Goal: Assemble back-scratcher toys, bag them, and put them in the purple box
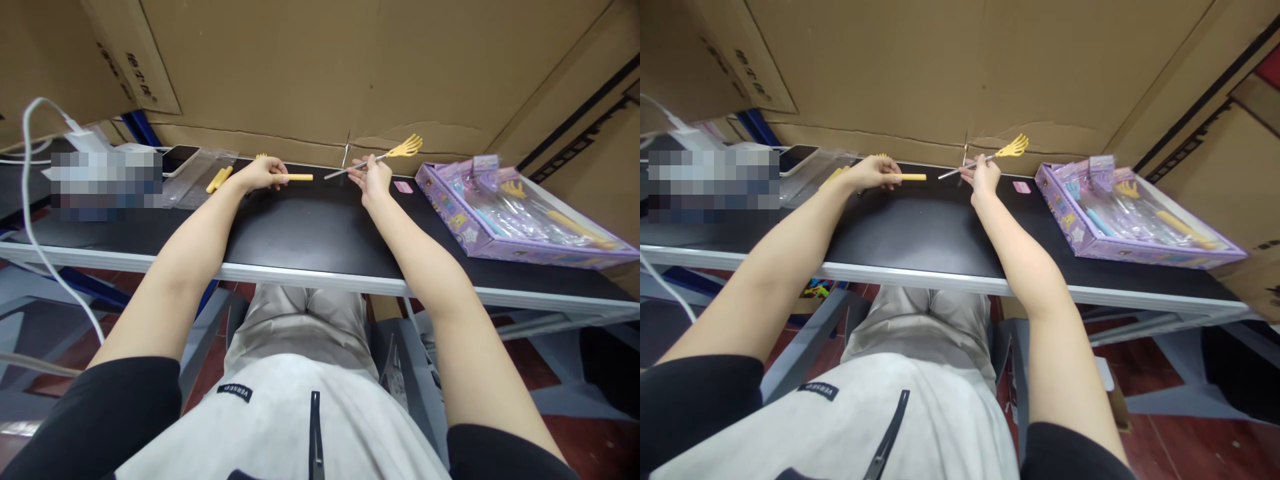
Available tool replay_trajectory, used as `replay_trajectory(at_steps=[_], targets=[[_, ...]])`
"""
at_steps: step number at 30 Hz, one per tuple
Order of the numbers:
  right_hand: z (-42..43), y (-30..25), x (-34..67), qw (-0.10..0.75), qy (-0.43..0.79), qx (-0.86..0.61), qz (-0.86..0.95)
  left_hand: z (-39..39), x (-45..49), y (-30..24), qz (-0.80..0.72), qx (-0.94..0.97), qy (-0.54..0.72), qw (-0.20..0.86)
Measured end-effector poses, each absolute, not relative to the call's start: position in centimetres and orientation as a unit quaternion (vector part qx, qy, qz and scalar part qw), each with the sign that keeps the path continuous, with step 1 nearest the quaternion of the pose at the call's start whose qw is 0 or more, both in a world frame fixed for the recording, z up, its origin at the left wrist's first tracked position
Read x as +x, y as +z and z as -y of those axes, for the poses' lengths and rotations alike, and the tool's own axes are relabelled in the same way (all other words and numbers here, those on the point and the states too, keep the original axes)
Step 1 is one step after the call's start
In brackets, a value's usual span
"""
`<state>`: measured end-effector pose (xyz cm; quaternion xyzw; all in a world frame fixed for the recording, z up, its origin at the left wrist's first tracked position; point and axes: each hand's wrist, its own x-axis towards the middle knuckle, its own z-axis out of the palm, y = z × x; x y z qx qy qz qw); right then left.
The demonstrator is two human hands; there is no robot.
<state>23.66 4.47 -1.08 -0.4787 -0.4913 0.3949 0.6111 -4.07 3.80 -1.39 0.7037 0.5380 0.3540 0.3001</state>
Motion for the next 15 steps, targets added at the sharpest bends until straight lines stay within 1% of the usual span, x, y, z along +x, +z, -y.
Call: replay_trajectory(at_steps=[4,9,15], targets=[[-4.2,-0.9,23.4,0.616,0.413,-0.466,0.482,-3.4,-3.7,-1.1,-0.520,0.706,0.366,0.311],[-3.7,-0.8,23.0,0.598,0.422,-0.453,0.509,-2.8,-3.0,-0.8,-0.519,0.700,0.376,0.314],[-3.5,-0.1,23.1,0.625,0.438,-0.451,0.463,-2.4,-2.6,-0.6,-0.490,0.696,0.412,0.325]])
